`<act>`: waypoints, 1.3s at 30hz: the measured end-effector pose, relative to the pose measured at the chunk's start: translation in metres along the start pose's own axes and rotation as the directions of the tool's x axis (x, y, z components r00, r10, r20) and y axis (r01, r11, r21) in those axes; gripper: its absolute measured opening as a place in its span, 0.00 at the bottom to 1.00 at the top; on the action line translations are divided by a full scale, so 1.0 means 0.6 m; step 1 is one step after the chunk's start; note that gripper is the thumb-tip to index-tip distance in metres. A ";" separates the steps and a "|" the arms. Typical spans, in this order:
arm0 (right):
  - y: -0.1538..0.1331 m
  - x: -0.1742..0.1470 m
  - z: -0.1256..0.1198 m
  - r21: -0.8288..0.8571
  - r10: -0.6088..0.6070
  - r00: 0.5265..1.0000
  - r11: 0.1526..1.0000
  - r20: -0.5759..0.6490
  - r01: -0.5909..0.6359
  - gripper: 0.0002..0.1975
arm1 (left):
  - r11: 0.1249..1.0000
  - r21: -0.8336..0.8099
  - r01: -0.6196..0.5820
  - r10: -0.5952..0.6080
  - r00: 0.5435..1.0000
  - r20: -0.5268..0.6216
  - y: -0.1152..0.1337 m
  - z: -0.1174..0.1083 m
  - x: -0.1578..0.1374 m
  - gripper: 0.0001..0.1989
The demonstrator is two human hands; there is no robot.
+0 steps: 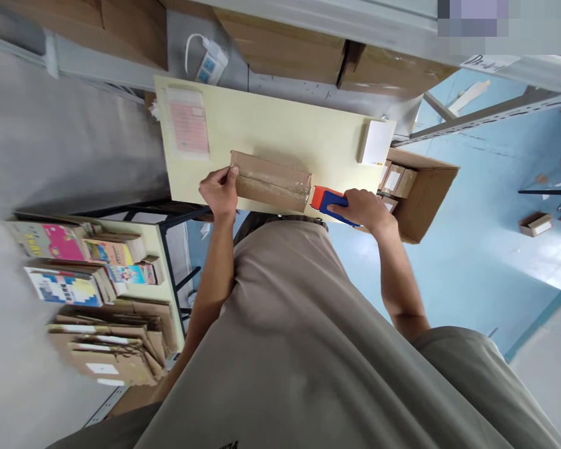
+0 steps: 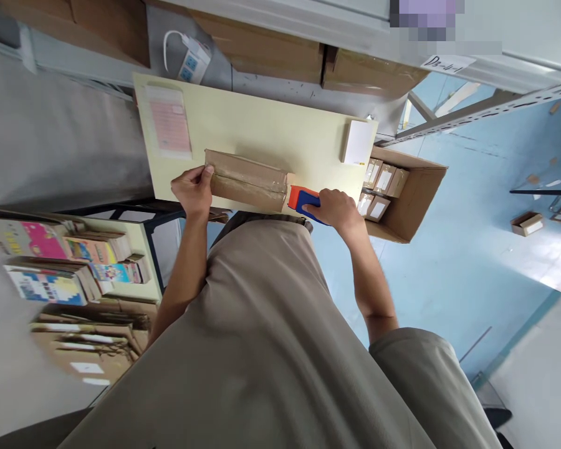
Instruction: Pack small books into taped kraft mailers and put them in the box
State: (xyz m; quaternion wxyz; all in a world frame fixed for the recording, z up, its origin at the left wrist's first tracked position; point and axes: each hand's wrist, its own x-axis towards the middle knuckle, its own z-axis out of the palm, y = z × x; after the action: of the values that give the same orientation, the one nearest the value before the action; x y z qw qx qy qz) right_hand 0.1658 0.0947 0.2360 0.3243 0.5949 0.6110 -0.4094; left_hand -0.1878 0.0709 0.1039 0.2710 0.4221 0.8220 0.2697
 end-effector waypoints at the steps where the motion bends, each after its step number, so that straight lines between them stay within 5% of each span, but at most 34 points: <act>1: 0.008 0.000 0.000 0.012 -0.014 1.000 1.000 0.012 0.014 0.26 | 1.000 -0.007 0.007 -0.007 1.000 0.003 0.000 -0.001 0.002 0.10; 22: 0.039 -0.031 -0.007 0.051 -0.166 0.986 0.985 -0.009 0.166 0.26 | 0.999 0.039 -0.028 0.028 0.999 -0.014 -0.032 0.001 0.027 0.11; 30: 0.008 -0.009 0.009 -0.002 0.026 0.998 1.000 -0.057 -0.027 0.26 | 0.997 0.059 -0.046 0.047 0.999 -0.006 -0.007 0.012 0.012 0.10; 39: -0.043 -0.017 0.021 -0.091 0.052 0.977 0.993 -0.206 -0.072 0.25 | 0.998 0.031 -0.048 0.048 0.999 -0.001 0.002 0.011 0.000 0.16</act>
State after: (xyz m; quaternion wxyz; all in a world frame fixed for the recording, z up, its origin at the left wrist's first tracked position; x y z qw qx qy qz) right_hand 0.1398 0.0797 0.2424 0.3017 0.6356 0.6415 -0.3058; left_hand -0.1826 0.0727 0.1002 0.2572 0.4457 0.8158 0.2638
